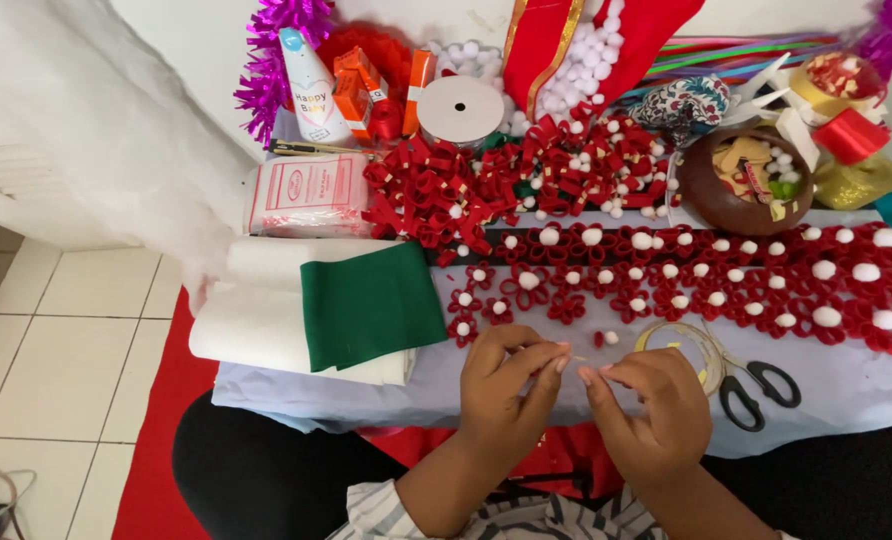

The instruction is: The person uses scissors to cut strips and small pieces of green fabric for a handicraft project.

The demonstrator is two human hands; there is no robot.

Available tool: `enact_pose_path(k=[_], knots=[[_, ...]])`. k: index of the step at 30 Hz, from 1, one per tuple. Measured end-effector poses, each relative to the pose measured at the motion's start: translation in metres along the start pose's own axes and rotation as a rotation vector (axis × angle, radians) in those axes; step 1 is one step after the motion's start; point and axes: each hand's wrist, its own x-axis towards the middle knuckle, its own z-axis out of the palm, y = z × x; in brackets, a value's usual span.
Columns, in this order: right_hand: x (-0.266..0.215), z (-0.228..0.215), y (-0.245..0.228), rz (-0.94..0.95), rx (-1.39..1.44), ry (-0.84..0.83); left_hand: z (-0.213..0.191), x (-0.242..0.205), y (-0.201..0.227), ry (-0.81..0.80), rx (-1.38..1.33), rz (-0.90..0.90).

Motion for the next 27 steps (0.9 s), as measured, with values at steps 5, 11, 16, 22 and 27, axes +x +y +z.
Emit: enact_pose_path(k=[5, 11, 16, 22, 27], knots=[[0.003, 0.0, -0.009, 0.021, -0.014, -0.067, -0.001, 0.003, 0.0, 0.009, 0.095, 0.072], [0.006, 0.001, -0.014, 0.096, -0.026, -0.087, -0.003, 0.003, 0.001, 0.027, 0.14, 0.129], [0.004, 0.001, -0.014, 0.196, 0.011, -0.115, -0.004, 0.003, 0.001, 0.017, 0.127, 0.131], [0.0, 0.003, -0.012, 0.289, 0.131, -0.129, -0.004, 0.002, 0.001, -0.005, 0.1, 0.127], [-0.002, 0.003, -0.012, 0.406, 0.223, -0.158, -0.003, 0.0, 0.0, 0.002, 0.095, 0.108]])
